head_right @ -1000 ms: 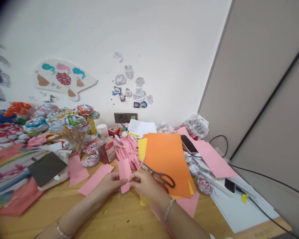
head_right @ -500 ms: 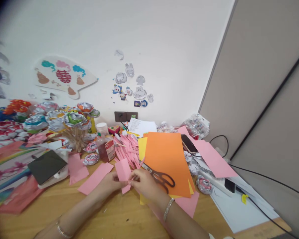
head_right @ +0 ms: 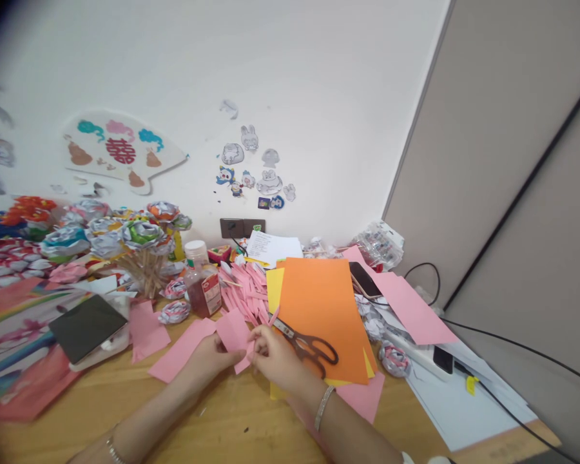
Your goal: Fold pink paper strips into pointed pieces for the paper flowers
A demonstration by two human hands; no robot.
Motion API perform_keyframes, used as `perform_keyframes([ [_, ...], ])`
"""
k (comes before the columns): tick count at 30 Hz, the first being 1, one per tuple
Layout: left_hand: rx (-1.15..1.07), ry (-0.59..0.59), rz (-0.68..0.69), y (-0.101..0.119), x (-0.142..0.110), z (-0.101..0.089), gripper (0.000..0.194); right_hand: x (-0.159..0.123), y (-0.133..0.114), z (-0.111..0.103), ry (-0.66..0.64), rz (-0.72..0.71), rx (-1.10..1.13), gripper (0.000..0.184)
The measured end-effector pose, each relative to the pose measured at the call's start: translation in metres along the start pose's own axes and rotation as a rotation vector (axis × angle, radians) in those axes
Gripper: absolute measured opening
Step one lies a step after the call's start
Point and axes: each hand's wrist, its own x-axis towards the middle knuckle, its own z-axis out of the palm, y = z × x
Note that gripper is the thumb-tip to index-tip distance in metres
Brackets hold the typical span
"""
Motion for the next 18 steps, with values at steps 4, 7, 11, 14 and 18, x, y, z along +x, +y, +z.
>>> perform_keyframes([
  [4,0.033,0.013,-0.003,0.005,-0.003,0.001,0.008,0.001,0.001,0.001,-0.004,0.008,0.113,0.014],
  [7,0.042,0.021,-0.012,0.009,-0.005,0.0,0.009,0.002,0.003,0.002,0.012,0.013,0.108,0.011],
  [11,0.013,0.02,-0.005,0.014,-0.009,0.001,0.015,0.003,0.007,0.004,0.076,0.027,0.03,0.014],
  [14,-0.047,0.032,-0.006,0.016,-0.011,0.002,0.019,0.003,0.01,0.005,0.096,0.004,-0.024,0.02],
  [18,-0.117,0.046,-0.005,0.013,-0.01,0.003,0.024,0.002,0.004,0.005,0.107,-0.071,-0.11,0.03],
])
